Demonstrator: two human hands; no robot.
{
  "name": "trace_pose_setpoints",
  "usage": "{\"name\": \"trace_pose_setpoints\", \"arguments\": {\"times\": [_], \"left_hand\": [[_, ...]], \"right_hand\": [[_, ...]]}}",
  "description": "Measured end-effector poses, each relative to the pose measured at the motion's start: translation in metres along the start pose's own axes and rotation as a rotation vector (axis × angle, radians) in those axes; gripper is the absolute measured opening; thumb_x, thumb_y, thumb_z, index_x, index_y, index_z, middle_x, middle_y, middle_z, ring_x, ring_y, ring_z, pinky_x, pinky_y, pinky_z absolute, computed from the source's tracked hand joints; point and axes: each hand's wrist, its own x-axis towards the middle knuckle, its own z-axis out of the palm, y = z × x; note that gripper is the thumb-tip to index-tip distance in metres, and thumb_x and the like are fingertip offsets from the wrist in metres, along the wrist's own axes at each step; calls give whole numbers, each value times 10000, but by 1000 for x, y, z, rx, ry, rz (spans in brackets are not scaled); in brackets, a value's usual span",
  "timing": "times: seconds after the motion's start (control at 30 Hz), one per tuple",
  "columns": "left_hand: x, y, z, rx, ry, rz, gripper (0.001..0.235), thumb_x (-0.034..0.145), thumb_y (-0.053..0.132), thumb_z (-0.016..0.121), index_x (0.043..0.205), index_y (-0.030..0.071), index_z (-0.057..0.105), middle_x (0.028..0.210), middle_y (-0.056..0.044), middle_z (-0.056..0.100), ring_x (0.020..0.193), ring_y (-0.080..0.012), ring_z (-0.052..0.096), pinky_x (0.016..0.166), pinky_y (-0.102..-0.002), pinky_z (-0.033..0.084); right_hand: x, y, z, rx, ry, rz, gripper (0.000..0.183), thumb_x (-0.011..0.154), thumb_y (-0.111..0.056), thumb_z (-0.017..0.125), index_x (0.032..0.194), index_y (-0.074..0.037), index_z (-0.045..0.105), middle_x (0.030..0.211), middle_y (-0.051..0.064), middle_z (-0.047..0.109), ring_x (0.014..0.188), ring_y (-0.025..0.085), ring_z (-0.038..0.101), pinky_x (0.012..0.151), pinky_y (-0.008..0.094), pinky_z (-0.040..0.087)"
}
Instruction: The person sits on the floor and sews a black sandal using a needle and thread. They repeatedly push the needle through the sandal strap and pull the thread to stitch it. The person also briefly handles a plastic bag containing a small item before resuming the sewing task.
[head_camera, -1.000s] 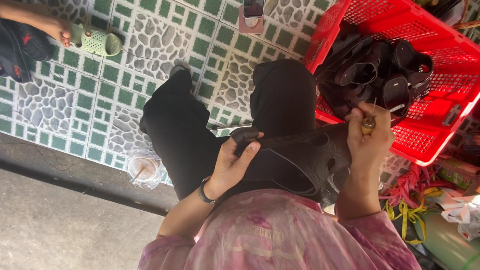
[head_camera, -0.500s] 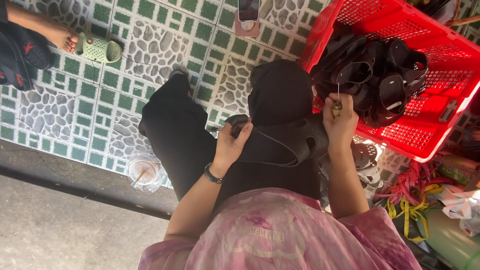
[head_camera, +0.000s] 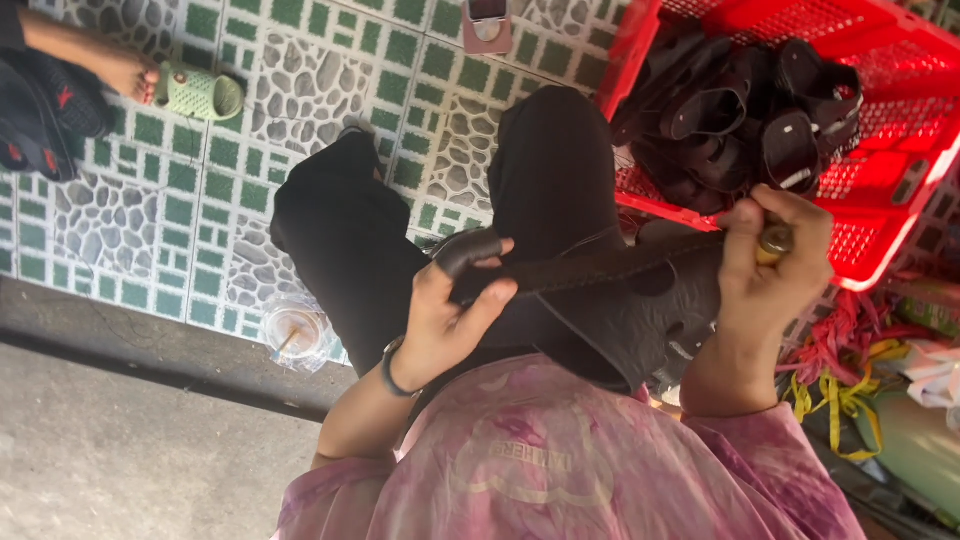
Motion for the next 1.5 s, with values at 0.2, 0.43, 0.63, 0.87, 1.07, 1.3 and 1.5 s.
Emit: {"name": "trace_pose_setpoints", "arguments": {"times": [0.2,0.43,0.63,0.87,1.07,1.3,1.5], "left_hand": [[22,-104,23,46,71,-142,222,977,183,675,1184,131,615,788,9,595,714,-75,584,718,-241,490],[24,-139,16,-40,142,-252,222,979,205,626,1149,71,675,1209,-98,686,1279,-140,469,1074,-294,397],[15,-116,-5,-153,135,-247,331,992,276,615,1258,81,627,987,-76,654,905,-163,627,837,-282,531],[21,-90,2,-163,136,-288,361,961,355,649,1214,97,640,1121,-118,684,1125,-237,652,996,-381,582],[17,-95,4,-259,61,-203,377,1050,270,568,1306,-7,578,977,-110,662,877,-129,695,744,-230,616],[-1,-79,30,-309,-19,-307,639,794,543,769,1230,102,617,1054,-63,556,967,-165,570,838,-303,523],[-6,-92,40,-317,-299,-190,620,966,164,655,1515,102,374,1555,-17,389,1327,-115,412,1189,-300,319]], "right_hand": [[-8,107,77,-201,-197,310,376,851,46,609,1156,-172,632,1099,43,598,901,213,659,725,318,485],[-8,108,103,-197,-112,290,143,962,-232,622,1075,-225,535,956,19,723,774,305,715,585,419,498],[-29,88,88,61,-150,258,242,973,-261,666,1125,-185,495,809,56,682,735,347,686,606,457,479],[-42,79,88,75,-145,182,206,1032,-195,572,1159,-128,425,740,62,622,540,279,572,466,422,427],[-48,89,93,124,-124,242,280,965,-255,645,1195,-213,491,874,150,678,820,479,678,695,583,552],[-59,119,58,223,-197,288,166,1001,-168,620,1149,-141,551,845,54,731,674,245,698,652,359,503],[-93,146,41,400,-110,464,56,1034,-115,615,1038,-94,563,919,21,647,835,94,611,768,264,514]]}}
